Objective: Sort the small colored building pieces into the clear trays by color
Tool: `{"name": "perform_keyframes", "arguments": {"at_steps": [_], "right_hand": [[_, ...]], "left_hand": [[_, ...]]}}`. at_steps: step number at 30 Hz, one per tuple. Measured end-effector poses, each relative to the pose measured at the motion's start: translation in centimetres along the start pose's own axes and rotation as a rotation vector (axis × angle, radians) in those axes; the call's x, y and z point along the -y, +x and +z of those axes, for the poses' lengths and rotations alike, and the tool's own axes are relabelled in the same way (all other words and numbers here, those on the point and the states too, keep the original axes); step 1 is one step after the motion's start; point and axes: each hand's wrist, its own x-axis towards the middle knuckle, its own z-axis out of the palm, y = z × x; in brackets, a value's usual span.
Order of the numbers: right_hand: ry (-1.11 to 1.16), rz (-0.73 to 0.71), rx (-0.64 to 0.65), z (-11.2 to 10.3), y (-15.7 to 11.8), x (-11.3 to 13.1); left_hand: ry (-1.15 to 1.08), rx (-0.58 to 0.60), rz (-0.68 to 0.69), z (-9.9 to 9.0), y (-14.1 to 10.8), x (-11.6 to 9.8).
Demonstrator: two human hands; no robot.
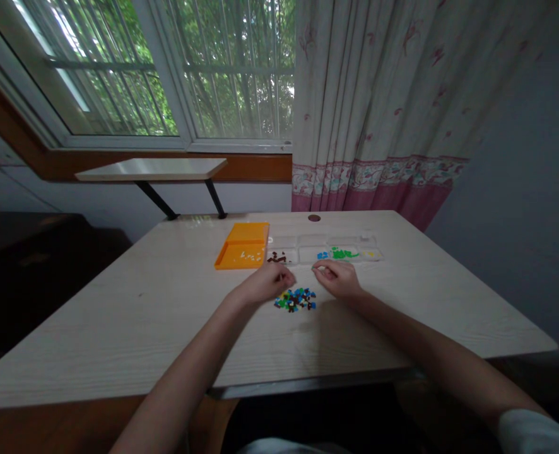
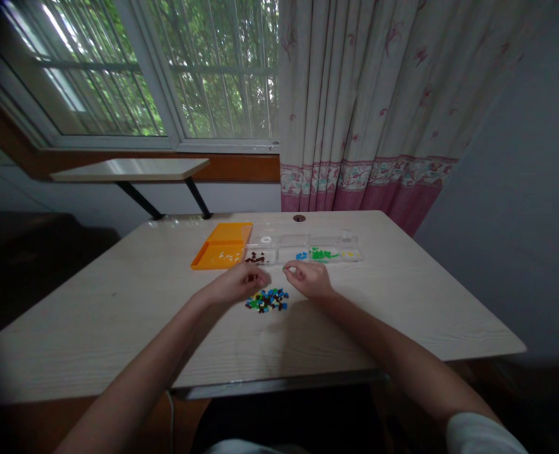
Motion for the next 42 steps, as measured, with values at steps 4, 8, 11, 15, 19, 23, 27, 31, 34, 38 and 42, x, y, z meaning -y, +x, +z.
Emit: {"name": "perform_keyframes", "arguments": {"at_steps": [4, 8, 11, 15, 19, 23, 27, 31, 34, 38, 42], "right_hand": [[0.039, 0.024, -0.034, -0.3, 0.1, -0.5], [0.059, 0.065, -0.036, -0.4, -0.1, -0.8], [0.062, 0.085, -0.049, -0.6, -0.1, -1.0], [0.066, 0.076, -0.076, -1.0, 0.0, -1.3], [0.07, 0.085, -0.085, -1.6, 0.2, -1.5], [0.051, 0.111, -0.103, -2.2, 0.4, -2.0], [-0.034, 0.153, -0.063, -3.1, 0.9, -3.6], [-0.189, 0.267, 0.042, -4.1, 1.5, -6.2], [-0.29, 0.358, 0.121, -4.6, 1.5, -8.1], [-0.348, 0.414, 0.138, -4.7, 1.4, -9.3], [-0.267, 0.391, 0.149, -4.2, 1.3, -8.1]], "left_hand": [[0.116, 0.144, 0.043, -0.7, -0.4, 0.3], [0.129, 0.156, 0.029, -0.3, -0.3, 0.5], [0.129, 0.146, 0.02, 0.0, -0.1, 0.7], [0.135, 0.144, 0.034, 0.1, 0.1, 1.0], [0.136, 0.142, 0.071, 0.1, 0.2, 1.3], [0.128, 0.131, 0.06, 0.0, 0.1, 1.3], [0.12, 0.1, 0.055, -0.2, 0.0, 0.7], [0.143, 0.015, 0.055, -0.1, 0.1, 0.2], [0.165, -0.03, 0.068, 0.0, 0.3, 0.1], [0.216, -0.098, 0.092, 0.0, 0.5, -0.1], [0.269, -0.164, 0.151, 0.1, 0.5, -0.3]]}}
